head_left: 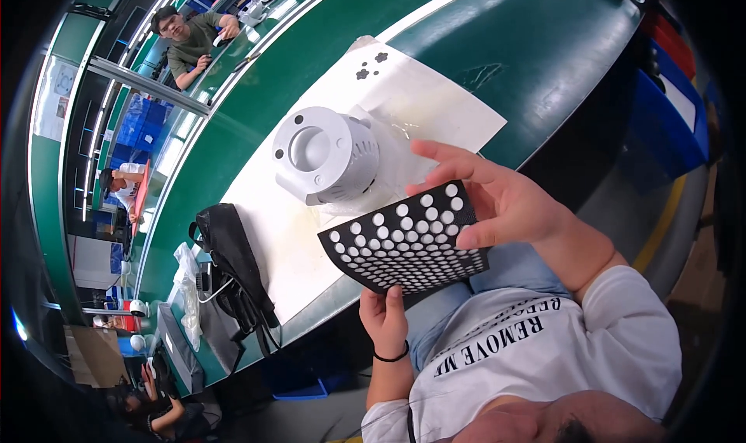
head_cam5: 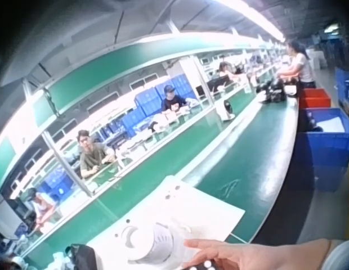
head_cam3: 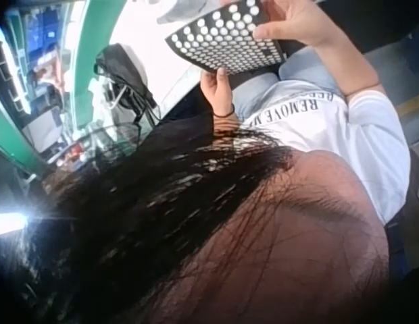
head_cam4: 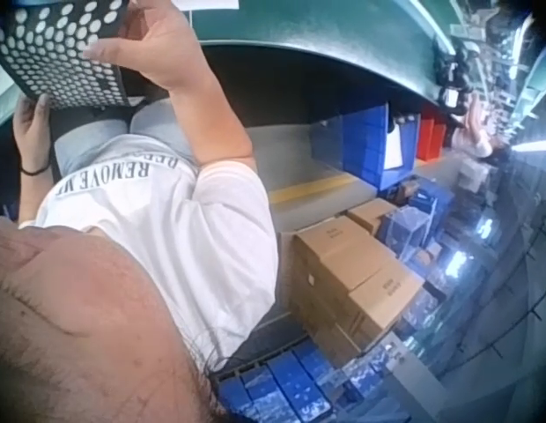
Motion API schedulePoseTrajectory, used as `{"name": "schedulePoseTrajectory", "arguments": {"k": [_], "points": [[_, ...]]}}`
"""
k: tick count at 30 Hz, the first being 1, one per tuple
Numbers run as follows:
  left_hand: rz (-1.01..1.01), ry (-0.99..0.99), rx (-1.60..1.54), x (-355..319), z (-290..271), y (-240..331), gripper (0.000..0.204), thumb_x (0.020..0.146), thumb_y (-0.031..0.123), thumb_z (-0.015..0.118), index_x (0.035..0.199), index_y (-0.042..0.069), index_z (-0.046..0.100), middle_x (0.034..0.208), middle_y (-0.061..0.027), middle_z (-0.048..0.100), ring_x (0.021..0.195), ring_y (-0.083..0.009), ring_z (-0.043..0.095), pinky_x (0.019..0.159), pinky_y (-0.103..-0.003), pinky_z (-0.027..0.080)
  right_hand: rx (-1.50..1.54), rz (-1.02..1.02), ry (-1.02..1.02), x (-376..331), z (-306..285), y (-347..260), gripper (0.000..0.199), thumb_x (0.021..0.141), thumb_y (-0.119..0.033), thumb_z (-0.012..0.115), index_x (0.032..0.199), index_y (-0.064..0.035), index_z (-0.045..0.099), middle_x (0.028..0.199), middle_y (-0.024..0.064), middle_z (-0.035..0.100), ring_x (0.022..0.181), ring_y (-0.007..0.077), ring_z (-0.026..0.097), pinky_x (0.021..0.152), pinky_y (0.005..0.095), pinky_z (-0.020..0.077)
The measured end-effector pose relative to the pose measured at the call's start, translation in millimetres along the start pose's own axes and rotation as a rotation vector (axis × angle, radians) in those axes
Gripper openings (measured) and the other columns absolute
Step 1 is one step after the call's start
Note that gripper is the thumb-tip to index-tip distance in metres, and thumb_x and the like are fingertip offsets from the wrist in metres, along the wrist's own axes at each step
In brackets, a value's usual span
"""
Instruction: Assembling a security camera by installing internal components into the housing.
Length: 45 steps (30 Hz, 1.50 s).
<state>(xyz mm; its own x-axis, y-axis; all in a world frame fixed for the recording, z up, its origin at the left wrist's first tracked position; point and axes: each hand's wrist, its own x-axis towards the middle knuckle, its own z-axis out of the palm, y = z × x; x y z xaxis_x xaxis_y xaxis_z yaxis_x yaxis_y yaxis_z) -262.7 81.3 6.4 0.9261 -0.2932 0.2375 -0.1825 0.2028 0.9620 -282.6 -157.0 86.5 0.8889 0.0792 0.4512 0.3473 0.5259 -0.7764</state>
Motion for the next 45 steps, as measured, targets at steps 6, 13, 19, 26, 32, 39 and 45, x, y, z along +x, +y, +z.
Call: {"name": "schedulePoseTrajectory", "arguments": {"k": [6, 13, 19, 26, 32, 39, 45], "points": [[-0.023, 0.019, 0.023, 0.7, 3.6, 2.9, 0.021, 0.085, 0.009, 0.056, 0.102, -0.001, 0.049, 0.102, -0.0081, 0.056, 0.091, -0.0123, 0.052, 0.083, -0.025, 0.040, 0.021, 0.078, -0.024, -3.7, -4.0, 5.8, 0.077, 0.067, 0.000, 0.070, 0.132, -0.0026, 0.028, 0.137, 0.0107, 0.027, 0.116, 0.0175, 0.040, 0.097, 0.0313, 0.0355], [-0.017, 0.040, 0.030, 2.7, 1.4, 2.7, 0.022, 0.086, 0.011, 0.055, 0.101, -0.003, 0.050, 0.098, -0.0068, 0.057, 0.087, -0.0107, 0.051, 0.079, -0.023, 0.040, -0.074, 0.125, 0.029, 1.3, -2.1, -1.9, 0.067, 0.069, 0.001, 0.068, 0.127, -0.0015, 0.036, 0.129, 0.0118, 0.041, 0.113, 0.0184, 0.045, 0.096, 0.0315, 0.0366], [-0.038, 0.070, -0.021, 3.2, 2.7, 5.0, 0.020, 0.086, 0.009, 0.054, 0.102, -0.002, 0.050, 0.099, -0.0059, 0.056, 0.087, -0.0104, 0.051, 0.078, -0.023, 0.041, -0.248, 0.147, 0.036, 1.4, -8.2, 5.8, 0.045, 0.067, 0.005, 0.069, 0.109, 0.0015, 0.054, 0.108, 0.0113, 0.054, 0.099, 0.0160, 0.054, 0.085, 0.0274, 0.0446], [0.054, 0.137, 0.210, 11.0, 1.4, 34.3, 0.034, 0.081, 0.002, 0.056, 0.111, -0.004, 0.043, 0.103, -0.0094, 0.052, 0.087, -0.0140, 0.053, 0.078, -0.025, 0.042, -0.418, 0.088, 0.193, 1.0, -9.4, 13.7, 0.017, 0.068, -0.002, 0.071, 0.082, 0.0014, 0.061, 0.079, 0.0045, 0.060, 0.066, 0.0094, 0.055, 0.058, 0.0213, 0.0439], [0.721, 0.101, 0.762, 34.1, 11.4, 84.1, 0.031, 0.074, 0.008, 0.063, 0.102, 0.001, 0.052, 0.098, -0.0114, 0.054, 0.083, -0.0254, 0.052, 0.075, -0.034, 0.042, -0.771, 0.023, 0.095, 3.3, 1.3, 24.7, 0.021, 0.070, -0.016, 0.073, 0.076, -0.0023, 0.059, 0.070, 0.0044, 0.058, 0.060, 0.0115, 0.052, 0.055, 0.0245, 0.0399], [0.644, -0.347, 0.706, 74.0, 49.9, 83.3, 0.026, 0.068, -0.003, 0.063, 0.094, 0.002, 0.060, 0.091, -0.0100, 0.059, 0.081, -0.0257, 0.054, 0.072, -0.033, 0.044, -0.846, -0.120, 0.084, 3.3, 4.1, 29.0, 0.024, 0.068, -0.020, 0.074, 0.072, -0.0030, 0.058, 0.066, 0.0062, 0.055, 0.056, 0.0192, 0.050, 0.052, 0.0267, 0.0390], [0.557, -0.440, 0.623, 78.5, 45.1, 78.1, 0.024, 0.070, 0.000, 0.065, 0.093, 0.002, 0.061, 0.080, -0.0087, 0.059, 0.070, -0.0239, 0.056, 0.061, -0.031, 0.045, -0.819, -0.131, 0.039, 3.0, -2.5, 31.6, 0.027, 0.067, -0.025, 0.074, 0.069, -0.0042, 0.057, 0.061, 0.0054, 0.052, 0.053, 0.0190, 0.048, 0.048, 0.0282, 0.0364]]}}
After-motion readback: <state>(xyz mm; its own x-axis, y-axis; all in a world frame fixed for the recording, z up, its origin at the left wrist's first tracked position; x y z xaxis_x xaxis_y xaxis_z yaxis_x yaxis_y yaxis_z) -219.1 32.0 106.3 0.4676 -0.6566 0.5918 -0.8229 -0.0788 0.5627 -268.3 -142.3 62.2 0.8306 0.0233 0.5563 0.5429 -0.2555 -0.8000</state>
